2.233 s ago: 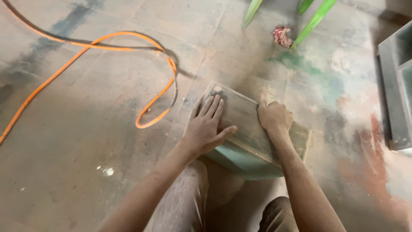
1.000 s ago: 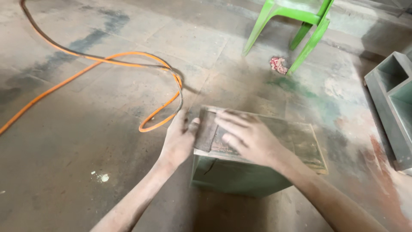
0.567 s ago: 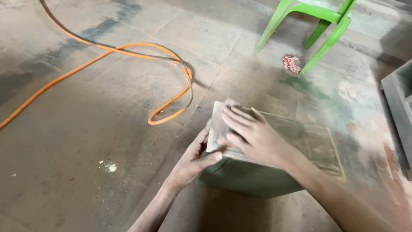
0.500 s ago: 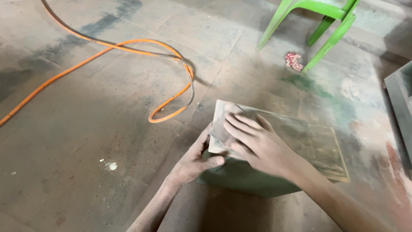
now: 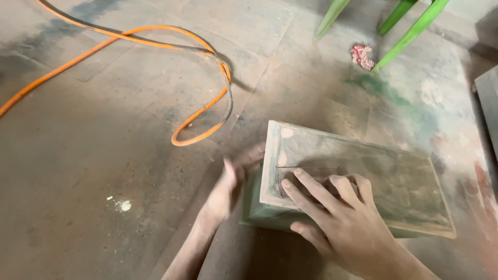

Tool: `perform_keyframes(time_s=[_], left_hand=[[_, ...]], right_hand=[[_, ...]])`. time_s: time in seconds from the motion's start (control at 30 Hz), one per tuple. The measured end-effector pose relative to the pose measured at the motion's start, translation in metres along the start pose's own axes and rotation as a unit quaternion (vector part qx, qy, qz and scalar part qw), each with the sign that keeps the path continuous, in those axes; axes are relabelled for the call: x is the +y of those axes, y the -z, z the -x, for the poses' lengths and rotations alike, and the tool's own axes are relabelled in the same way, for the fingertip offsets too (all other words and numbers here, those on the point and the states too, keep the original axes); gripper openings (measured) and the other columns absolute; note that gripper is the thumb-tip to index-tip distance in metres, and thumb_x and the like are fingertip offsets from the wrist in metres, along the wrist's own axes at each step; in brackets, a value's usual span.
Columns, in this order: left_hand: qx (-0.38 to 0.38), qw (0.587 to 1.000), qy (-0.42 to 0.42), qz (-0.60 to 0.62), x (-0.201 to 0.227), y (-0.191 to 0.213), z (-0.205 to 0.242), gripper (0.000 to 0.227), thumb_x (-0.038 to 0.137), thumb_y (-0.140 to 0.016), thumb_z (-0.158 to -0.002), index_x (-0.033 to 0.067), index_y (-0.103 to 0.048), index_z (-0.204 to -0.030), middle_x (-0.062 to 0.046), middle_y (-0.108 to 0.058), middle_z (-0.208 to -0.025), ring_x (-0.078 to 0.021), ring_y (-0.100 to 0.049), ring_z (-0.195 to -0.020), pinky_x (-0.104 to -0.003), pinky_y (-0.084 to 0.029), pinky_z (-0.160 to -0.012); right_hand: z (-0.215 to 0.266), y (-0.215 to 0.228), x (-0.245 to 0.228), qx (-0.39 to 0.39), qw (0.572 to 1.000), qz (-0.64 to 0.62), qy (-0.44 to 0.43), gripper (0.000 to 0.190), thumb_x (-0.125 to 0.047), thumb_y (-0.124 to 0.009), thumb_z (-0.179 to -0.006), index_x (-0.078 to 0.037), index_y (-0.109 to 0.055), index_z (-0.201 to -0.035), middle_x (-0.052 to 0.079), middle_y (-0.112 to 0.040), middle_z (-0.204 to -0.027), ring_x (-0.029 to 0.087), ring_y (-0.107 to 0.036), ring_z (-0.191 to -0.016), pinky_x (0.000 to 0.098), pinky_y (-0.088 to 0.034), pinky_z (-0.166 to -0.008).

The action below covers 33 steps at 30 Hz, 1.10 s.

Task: The person sands a rectangular wooden piece by hand using a sanding block. They hold the piece between their legs and rub the sanding block across the surface repeatedly, flipping the piece to work on different sides.

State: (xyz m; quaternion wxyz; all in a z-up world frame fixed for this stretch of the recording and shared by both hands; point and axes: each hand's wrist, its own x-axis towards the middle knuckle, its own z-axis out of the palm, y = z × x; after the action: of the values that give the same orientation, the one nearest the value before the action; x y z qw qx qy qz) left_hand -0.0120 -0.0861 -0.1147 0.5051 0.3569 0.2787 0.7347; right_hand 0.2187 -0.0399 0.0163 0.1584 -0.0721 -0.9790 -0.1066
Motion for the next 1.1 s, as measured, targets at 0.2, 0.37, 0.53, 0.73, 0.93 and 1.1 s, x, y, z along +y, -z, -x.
perform_keyframes(time_s=[0.2, 0.37, 0.53, 0.73, 0.93, 1.1], left_hand=[[0.15, 0.953, 0.059, -0.256, 0.011, -0.026, -0.079, 0.052, 0.045, -0.065, -0.099, -0.0059, -0.074, -0.096, -0.005, -0.063, -0.073, -0.0126, -0.056, -0.067, -0.03, -0.047, -0.064], [0.109, 0.985, 0.056, -0.121, 0.019, -0.036, -0.083, 0.036, 0.033, -0.071, -0.092, -0.0022, -0.074, -0.082, 0.0, -0.064, -0.066, -0.0085, -0.056, -0.057, -0.028, -0.047, -0.053], [0.139, 0.983, 0.039, -0.117, 0.019, -0.041, -0.08, 0.034, 0.029, -0.071, -0.093, -0.0027, -0.073, -0.08, 0.001, -0.061, -0.063, -0.008, -0.054, -0.054, -0.029, -0.044, -0.05], [0.153, 0.975, 0.031, -0.158, 0.021, -0.045, -0.079, 0.04, 0.032, -0.074, -0.095, -0.0043, -0.073, -0.078, 0.003, -0.053, -0.063, -0.0063, -0.047, -0.056, -0.027, -0.04, -0.05], [0.116, 0.976, 0.053, -0.174, 0.036, -0.043, -0.061, 0.041, 0.04, -0.072, -0.095, 0.0004, -0.081, -0.092, 0.005, -0.058, -0.067, -0.0028, -0.047, -0.061, -0.024, -0.04, -0.053], [0.092, 0.982, 0.11, -0.125, 0.042, -0.042, -0.061, 0.044, 0.041, -0.071, -0.092, -0.0016, -0.079, -0.098, 0.0, -0.063, -0.064, -0.0078, -0.052, -0.054, -0.025, -0.038, -0.046]], right_hand=[[-0.008, -0.008, -0.005, -0.028, 0.997, -0.076, -0.002, 0.07, -0.047, -0.062, -0.092, -0.004, -0.047, -0.146, 0.01, -0.046, -0.154, 0.031, -0.04, -0.141, 0.0529, -0.027, -0.115], [-0.004, 0.006, 0.006, -0.054, 0.995, -0.079, -0.018, 0.07, -0.046, -0.061, -0.09, -0.005, -0.048, -0.146, 0.01, -0.05, -0.152, 0.028, -0.04, -0.143, 0.0507, -0.027, -0.113], [-0.014, -0.003, -0.005, -0.049, 0.993, -0.106, -0.019, 0.07, -0.047, -0.063, -0.092, -0.005, -0.049, -0.146, 0.011, -0.051, -0.153, 0.026, -0.042, -0.145, 0.0509, -0.026, -0.115], [-0.011, 0.009, -0.004, -0.038, 0.994, -0.098, -0.033, 0.068, -0.046, -0.063, -0.09, -0.007, -0.05, -0.144, 0.01, -0.053, -0.15, 0.026, -0.044, -0.143, 0.0506, -0.026, -0.116], [-0.03, 0.0, -0.004, -0.042, 0.99, -0.137, -0.011, 0.068, -0.042, -0.066, -0.09, -0.007, -0.05, -0.146, 0.009, -0.054, -0.151, 0.026, -0.045, -0.144, 0.0507, -0.026, -0.117], [-0.017, 0.014, -0.005, -0.053, 0.989, -0.13, -0.041, 0.069, -0.038, -0.069, -0.086, -0.006, -0.051, -0.145, 0.011, -0.053, -0.151, 0.029, -0.044, -0.143, 0.0519, -0.027, -0.114]])
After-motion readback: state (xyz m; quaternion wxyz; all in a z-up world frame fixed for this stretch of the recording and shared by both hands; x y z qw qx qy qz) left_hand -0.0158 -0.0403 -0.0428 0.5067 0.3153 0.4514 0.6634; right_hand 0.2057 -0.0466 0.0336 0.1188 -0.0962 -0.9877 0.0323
